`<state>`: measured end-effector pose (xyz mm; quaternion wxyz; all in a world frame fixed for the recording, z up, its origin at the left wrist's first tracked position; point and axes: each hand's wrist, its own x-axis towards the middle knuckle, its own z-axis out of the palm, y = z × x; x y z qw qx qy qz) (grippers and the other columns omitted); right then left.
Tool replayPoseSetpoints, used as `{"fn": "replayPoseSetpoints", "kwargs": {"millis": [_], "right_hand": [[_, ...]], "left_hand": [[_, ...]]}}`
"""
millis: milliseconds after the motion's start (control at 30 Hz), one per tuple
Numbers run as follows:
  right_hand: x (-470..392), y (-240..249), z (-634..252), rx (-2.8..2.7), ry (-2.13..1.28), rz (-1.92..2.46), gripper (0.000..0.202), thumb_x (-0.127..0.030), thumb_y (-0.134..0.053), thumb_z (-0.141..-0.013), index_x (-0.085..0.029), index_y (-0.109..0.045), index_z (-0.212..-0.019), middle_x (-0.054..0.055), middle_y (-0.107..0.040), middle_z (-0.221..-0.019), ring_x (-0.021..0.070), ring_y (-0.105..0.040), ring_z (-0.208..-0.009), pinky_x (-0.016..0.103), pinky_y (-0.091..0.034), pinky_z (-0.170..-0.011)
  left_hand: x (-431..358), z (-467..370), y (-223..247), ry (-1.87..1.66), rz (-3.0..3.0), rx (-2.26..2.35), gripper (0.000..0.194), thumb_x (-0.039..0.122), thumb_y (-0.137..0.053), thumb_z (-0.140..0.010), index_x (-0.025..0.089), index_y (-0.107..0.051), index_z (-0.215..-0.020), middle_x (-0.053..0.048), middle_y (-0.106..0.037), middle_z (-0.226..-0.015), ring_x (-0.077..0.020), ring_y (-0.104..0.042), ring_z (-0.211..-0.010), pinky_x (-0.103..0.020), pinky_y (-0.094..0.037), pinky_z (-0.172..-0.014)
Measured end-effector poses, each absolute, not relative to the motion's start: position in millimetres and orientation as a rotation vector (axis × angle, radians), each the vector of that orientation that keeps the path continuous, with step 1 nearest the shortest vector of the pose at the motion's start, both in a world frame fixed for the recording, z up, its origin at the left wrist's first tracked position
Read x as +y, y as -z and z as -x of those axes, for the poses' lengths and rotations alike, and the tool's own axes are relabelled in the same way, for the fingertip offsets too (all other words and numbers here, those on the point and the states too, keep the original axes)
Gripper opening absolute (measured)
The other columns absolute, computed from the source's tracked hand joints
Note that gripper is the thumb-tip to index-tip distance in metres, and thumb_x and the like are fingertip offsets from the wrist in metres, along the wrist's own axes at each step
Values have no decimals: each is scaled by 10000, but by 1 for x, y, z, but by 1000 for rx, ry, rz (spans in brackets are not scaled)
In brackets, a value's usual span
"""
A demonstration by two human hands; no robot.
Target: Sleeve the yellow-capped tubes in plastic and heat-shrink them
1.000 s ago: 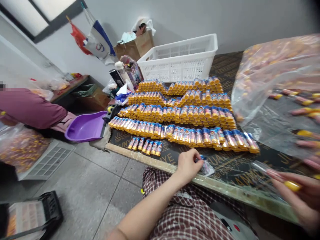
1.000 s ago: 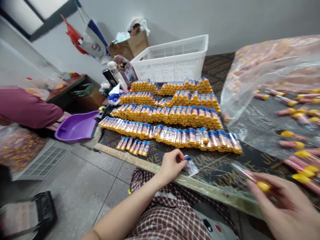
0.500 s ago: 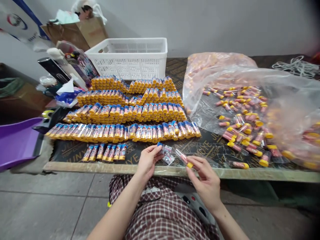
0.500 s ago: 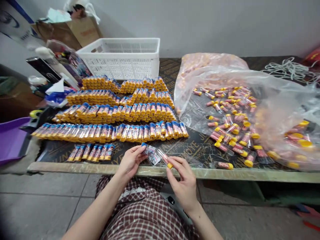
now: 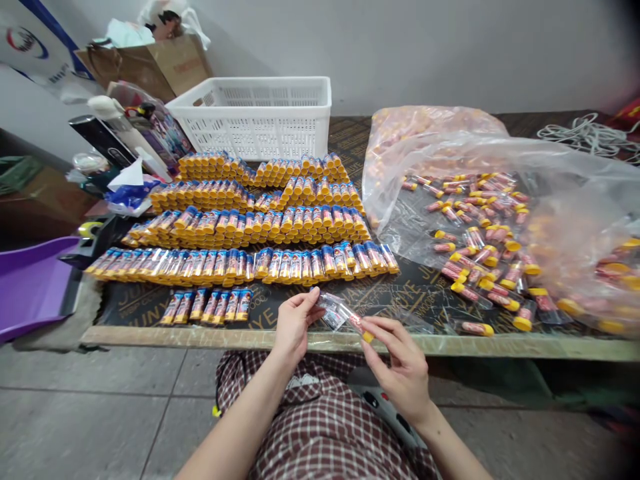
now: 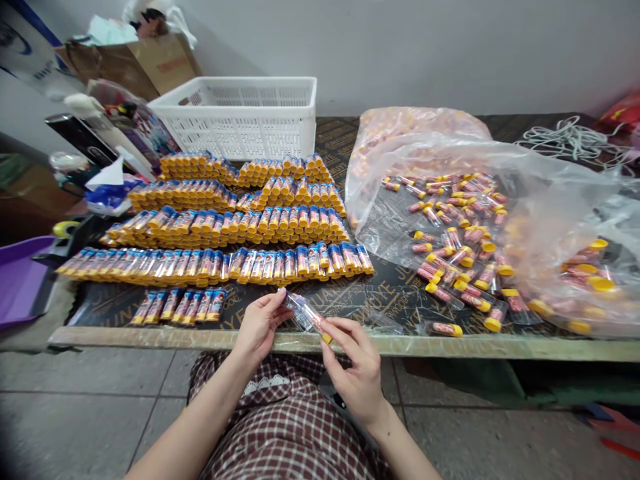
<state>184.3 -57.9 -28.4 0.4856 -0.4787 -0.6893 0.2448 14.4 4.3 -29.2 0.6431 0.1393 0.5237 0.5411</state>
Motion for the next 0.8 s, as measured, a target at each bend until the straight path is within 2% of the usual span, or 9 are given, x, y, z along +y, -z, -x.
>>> {"fn": "replayPoseSetpoints", "kwargs": {"millis": [167,300,400,467,567,667,733,800], "right_hand": [[-57,30,-183,-1721,-770,1103,369,-126,-482,-870,-287,-601,-1180,79,-579,-1111,216,-573,-1022,388,-502,-873],[-53,32,-184,-1688,-859,1060,391,-126,-560,-835,-304,-591,-1182,52,-585,-1022,186,-597,-915,338,-544,-780],[-51,32,-187,-1760,-894,975,441,-88,-576,-815,-312,-571,-1195,29,-609,-942,163,-607,-819,309,-546,-722],[-49,31,-188,-1816,-823,964,478,-55,-557,-800,-313,-557,-1203,29,-605,-937,162,-603,-825,309,-537,-730],[-46,30,-187,-1852,-649,1034,616,-48,-558,-732,-301,-471,-1286,71,-534,-1102,219,-556,-1017,384,-505,-852],[-44,28,-186,-1863,-656,1053,769,-72,-559,-663,-290,-337,-1367,103,-345,-1374,298,-372,-1266,476,-428,-971],[-42,28,-186,-1865,-755,1014,821,-79,-540,-638,-287,-278,-1388,92,-239,-1462,313,-302,-1320,489,-408,-995],[-42,29,-187,-1873,-852,969,855,-71,-518,-617,-276,-247,-1401,91,-250,-1467,309,-317,-1319,487,-390,-1016]], "left_hand": [[-2,-20,19,-1176,-428,1065,287,318,-790,-578,134,-635,-734,8,-648,-680,-82,-591,-602,-203,-501,-592],[-5,-19,12,-1077,-447,1022,415,265,-813,-549,157,-623,-902,-4,-678,-706,-98,-611,-609,-219,-498,-605],[-5,-16,13,-1025,-454,1029,366,286,-815,-547,116,-648,-825,-29,-680,-721,-95,-607,-611,-209,-488,-596],[-6,-16,14,-1008,-472,1026,326,299,-811,-554,99,-660,-763,-32,-675,-718,-90,-603,-616,-201,-483,-596],[-10,-18,13,-942,-527,1014,316,297,-810,-556,96,-676,-760,-30,-670,-693,-92,-604,-610,-209,-486,-606],[-15,-21,11,-824,-576,1006,321,294,-818,-539,101,-686,-759,-32,-673,-679,-101,-607,-594,-227,-491,-613],[-18,-23,11,-766,-604,994,307,294,-816,-541,110,-688,-751,-29,-676,-679,-106,-612,-595,-233,-492,-620],[-21,-24,10,-738,-621,971,285,291,-808,-556,122,-688,-750,-24,-677,-677,-106,-616,-600,-225,-487,-616]]}}
